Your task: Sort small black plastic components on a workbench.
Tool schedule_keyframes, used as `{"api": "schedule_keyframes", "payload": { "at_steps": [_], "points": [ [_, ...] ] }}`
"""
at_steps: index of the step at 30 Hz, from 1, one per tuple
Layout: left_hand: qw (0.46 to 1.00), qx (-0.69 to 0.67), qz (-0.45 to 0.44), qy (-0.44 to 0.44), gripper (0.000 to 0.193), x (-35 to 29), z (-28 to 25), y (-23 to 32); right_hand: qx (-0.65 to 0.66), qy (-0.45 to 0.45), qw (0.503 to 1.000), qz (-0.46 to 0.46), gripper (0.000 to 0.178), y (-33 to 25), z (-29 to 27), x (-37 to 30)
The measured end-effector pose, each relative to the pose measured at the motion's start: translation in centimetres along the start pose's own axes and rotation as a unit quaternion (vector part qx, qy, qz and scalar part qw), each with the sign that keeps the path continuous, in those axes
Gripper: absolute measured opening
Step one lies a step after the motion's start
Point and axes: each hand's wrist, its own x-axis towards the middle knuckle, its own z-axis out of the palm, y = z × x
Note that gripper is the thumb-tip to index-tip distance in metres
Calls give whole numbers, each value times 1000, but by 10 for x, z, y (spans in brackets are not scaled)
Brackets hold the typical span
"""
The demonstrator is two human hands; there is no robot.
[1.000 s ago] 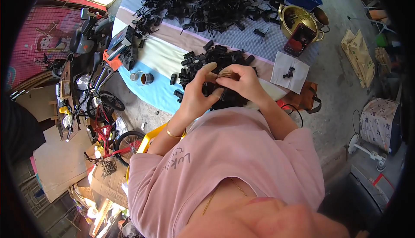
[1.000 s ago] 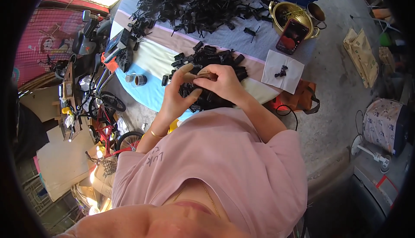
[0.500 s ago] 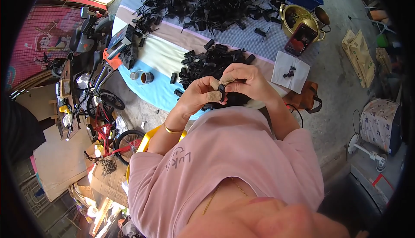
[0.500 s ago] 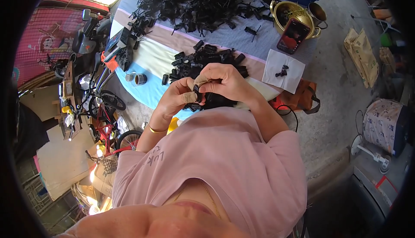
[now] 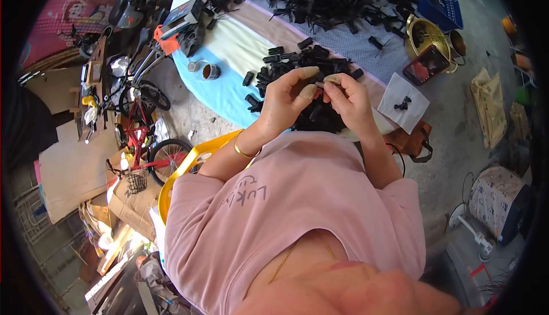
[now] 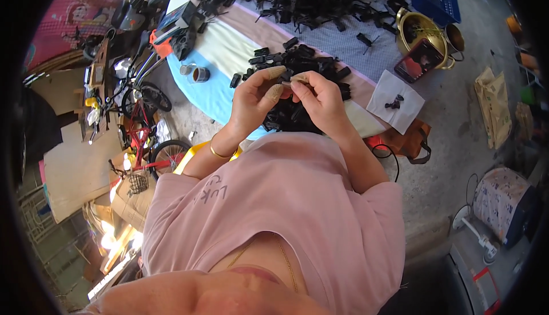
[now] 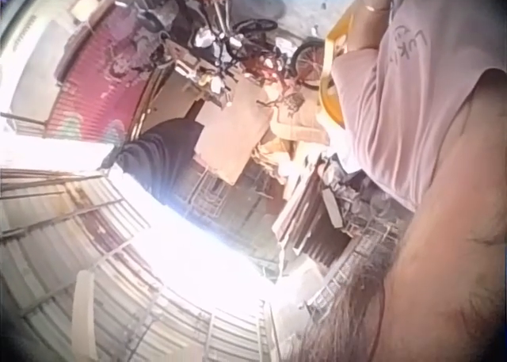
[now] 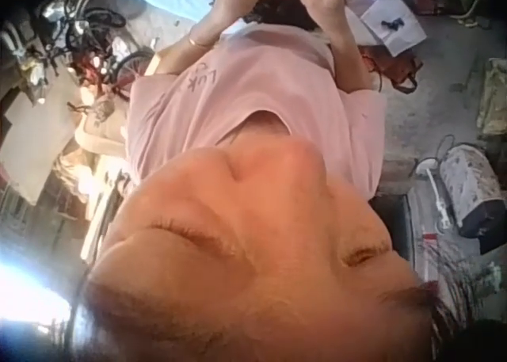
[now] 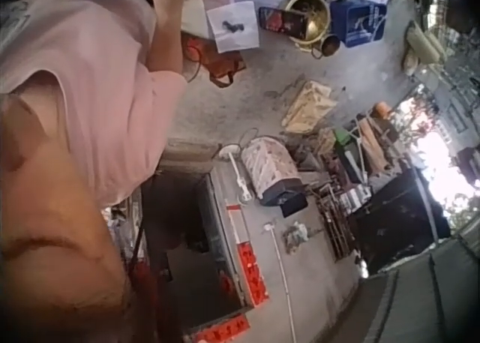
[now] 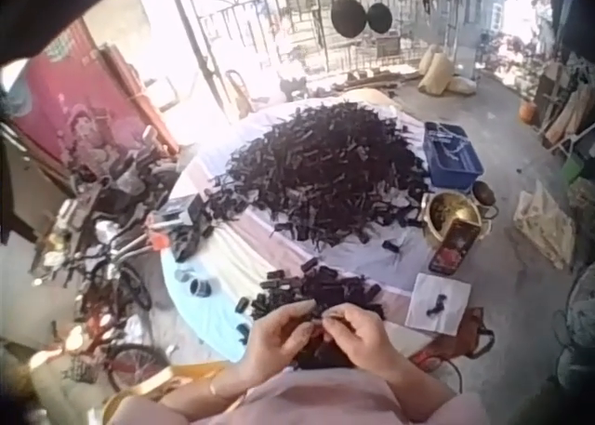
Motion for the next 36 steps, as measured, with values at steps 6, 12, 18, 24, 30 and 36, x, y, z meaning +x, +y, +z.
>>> {"api": "schedule_keyframes", "payload": {
  "at_steps": [6,12,18,24,30,36],
  "points": [
    [996,69,53,33,26,-2,0,-3,-29,11,999,-13,11,3,3,1],
    [996,57,67,25,24,-1,-2,-6,-66,22,997,-46,13,-1,10,0],
    [955,231,179,48,17,6,-3,1,3,-38,994,103,15,7,4,6],
    [946,299,123,31,27,16,-10,-23,-55,-87,989,105,20,50,-30,37],
    [925,371,78,15,34,19,-21,-42,-564,228,788,95,35,109,-121,111],
    [903,402,147,-23,37,19,-24,-41,-637,169,721,213,26,136,-150,124]
  ]
}}
